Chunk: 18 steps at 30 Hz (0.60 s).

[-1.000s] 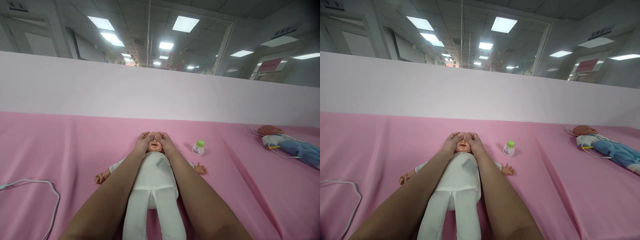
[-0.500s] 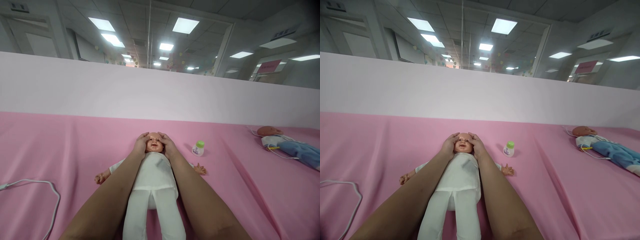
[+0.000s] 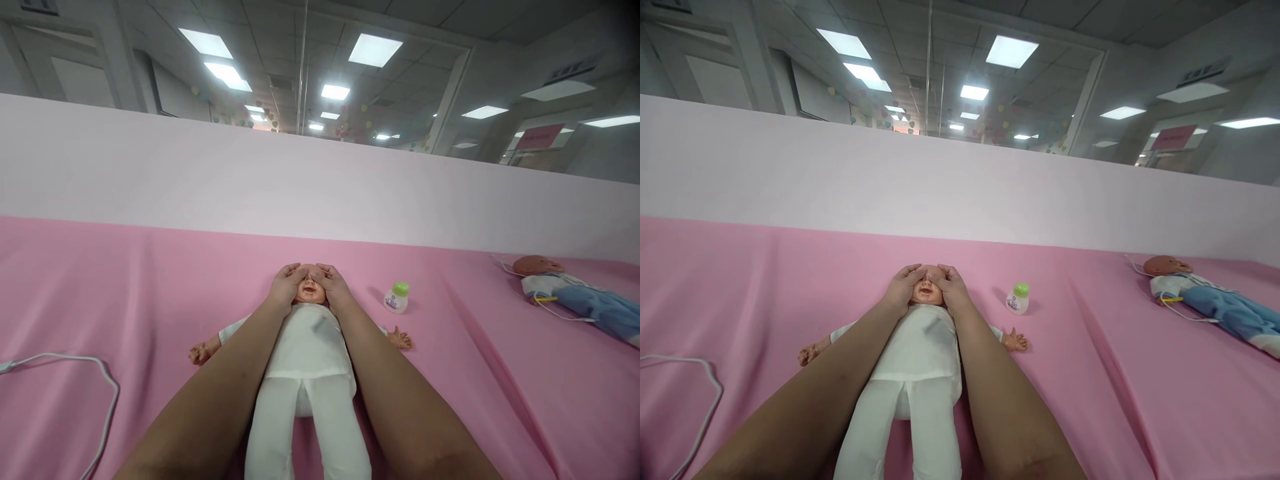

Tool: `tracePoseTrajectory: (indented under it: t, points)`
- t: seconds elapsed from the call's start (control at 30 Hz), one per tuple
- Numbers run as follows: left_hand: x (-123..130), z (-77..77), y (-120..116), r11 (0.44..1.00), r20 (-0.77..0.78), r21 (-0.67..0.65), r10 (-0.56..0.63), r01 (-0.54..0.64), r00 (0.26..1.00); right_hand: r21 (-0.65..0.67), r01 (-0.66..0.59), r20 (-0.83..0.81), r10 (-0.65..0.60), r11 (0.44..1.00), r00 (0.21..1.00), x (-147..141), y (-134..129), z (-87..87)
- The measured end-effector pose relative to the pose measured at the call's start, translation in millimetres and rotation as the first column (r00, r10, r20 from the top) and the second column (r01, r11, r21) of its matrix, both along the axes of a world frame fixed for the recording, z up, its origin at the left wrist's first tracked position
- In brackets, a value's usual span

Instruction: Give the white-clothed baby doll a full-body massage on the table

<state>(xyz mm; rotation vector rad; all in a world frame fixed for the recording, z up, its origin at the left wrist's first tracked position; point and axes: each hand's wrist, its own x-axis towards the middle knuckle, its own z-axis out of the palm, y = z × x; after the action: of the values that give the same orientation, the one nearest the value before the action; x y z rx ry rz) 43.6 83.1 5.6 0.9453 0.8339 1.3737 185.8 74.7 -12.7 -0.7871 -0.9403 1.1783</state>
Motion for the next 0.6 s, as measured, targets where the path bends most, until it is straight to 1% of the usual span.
tracePoseTrajectory:
  t: [0.1,0.2,0.33,0.47,0.53,0.6]
  points:
    - [1,-1.0,2,0.999,0.001,-0.004,0.033,-0.033,0.999,0.008,-0.003,-0.013,0.003,1.000,1.000,0,4,-2.9]
    - [2,-0.6,2,0.998,-0.004,-0.013,0.066,-0.066,0.998,-0.027,-0.007,-0.055,0.006,1.000,0.998,1,7,-5.8]
    - [1,-0.5,2,0.998,-0.007,-0.018,0.064,-0.064,0.998,-0.078,-0.048,-0.135,0.037,0.996,0.990,2,8,-7.8]
    - [1,-1.3,2,0.998,-0.019,-0.002,0.069,-0.069,0.997,-0.091,-0.063,-0.203,0.043,0.994,0.978,1,7,-8.4]
    - [0,1.0,2,0.996,-0.055,-0.002,0.089,-0.089,0.995,-0.087,-0.057,-0.207,0.038,0.995,0.978,-1,7,-8.7]
    - [-3,9.8,0,0.987,-0.164,0.038,0.158,-0.154,0.974,-0.082,-0.061,-0.196,0.044,0.995,0.980,-2,5,-8.9]
